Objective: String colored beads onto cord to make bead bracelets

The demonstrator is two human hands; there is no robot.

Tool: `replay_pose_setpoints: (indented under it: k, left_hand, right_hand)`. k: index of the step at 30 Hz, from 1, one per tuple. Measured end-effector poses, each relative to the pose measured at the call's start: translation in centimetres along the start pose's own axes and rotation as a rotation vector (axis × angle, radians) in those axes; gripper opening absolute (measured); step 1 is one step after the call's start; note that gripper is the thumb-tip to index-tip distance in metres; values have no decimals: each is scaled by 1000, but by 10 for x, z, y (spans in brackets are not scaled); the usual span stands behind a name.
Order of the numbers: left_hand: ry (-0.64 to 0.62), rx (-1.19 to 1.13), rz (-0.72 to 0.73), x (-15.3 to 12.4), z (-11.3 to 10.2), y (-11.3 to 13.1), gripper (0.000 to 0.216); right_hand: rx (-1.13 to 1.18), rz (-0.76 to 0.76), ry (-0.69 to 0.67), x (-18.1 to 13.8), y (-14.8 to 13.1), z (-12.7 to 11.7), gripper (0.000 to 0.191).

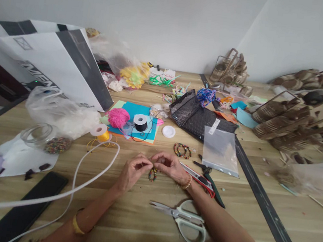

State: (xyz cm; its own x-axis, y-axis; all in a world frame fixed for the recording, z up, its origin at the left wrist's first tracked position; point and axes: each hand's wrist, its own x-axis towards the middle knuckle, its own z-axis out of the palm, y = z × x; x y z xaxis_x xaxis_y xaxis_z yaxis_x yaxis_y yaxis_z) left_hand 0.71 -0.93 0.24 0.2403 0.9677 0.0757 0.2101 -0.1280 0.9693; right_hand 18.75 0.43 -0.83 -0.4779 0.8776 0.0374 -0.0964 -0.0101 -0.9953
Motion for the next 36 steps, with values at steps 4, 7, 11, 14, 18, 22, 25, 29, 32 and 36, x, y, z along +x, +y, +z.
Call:
replay_pose_setpoints:
  k: [4, 7, 11, 14, 18, 22, 25, 29, 32, 36]
  left_hand:
    - [23, 0, 10, 1, 1, 4, 13]
    - [26, 11, 24, 1, 1, 1, 12]
    - [28, 31, 52, 0, -1, -5, 12]
    - [35, 34, 42, 0, -1, -7, 12]
    - [37, 35, 10, 0, 0, -4, 11]
    - [73, 49, -36, 1, -9, -4, 12]
    - [57, 102, -65, 4, -24, -6, 12]
    - [-103, 259, -36, 6, -40, -6, 9]
    - [-148, 430, 2, 6, -43, -6, 8]
    - [-187, 627, 46, 4, -40, -6, 14]
  right_hand:
    - [125, 34, -30, 0, -1, 1, 36]
    - [169, 55, -67, 0, 1, 0, 36]
    - [109, 108, -89, 1, 3, -1, 35]
    - [45, 116, -56, 1, 3, -2, 33]
    - [-16, 77, -33, 2, 1, -1, 33]
    - [-48, 52, -29, 1, -2, 0, 35]
    - [-87, 37, -9, 1, -2, 0, 36]
    - [-120, 10, -21, 1, 0, -2, 38]
    - [-148, 16, -39, 1, 1, -2, 38]
    - [-159, 26, -43, 2, 2, -3, 39]
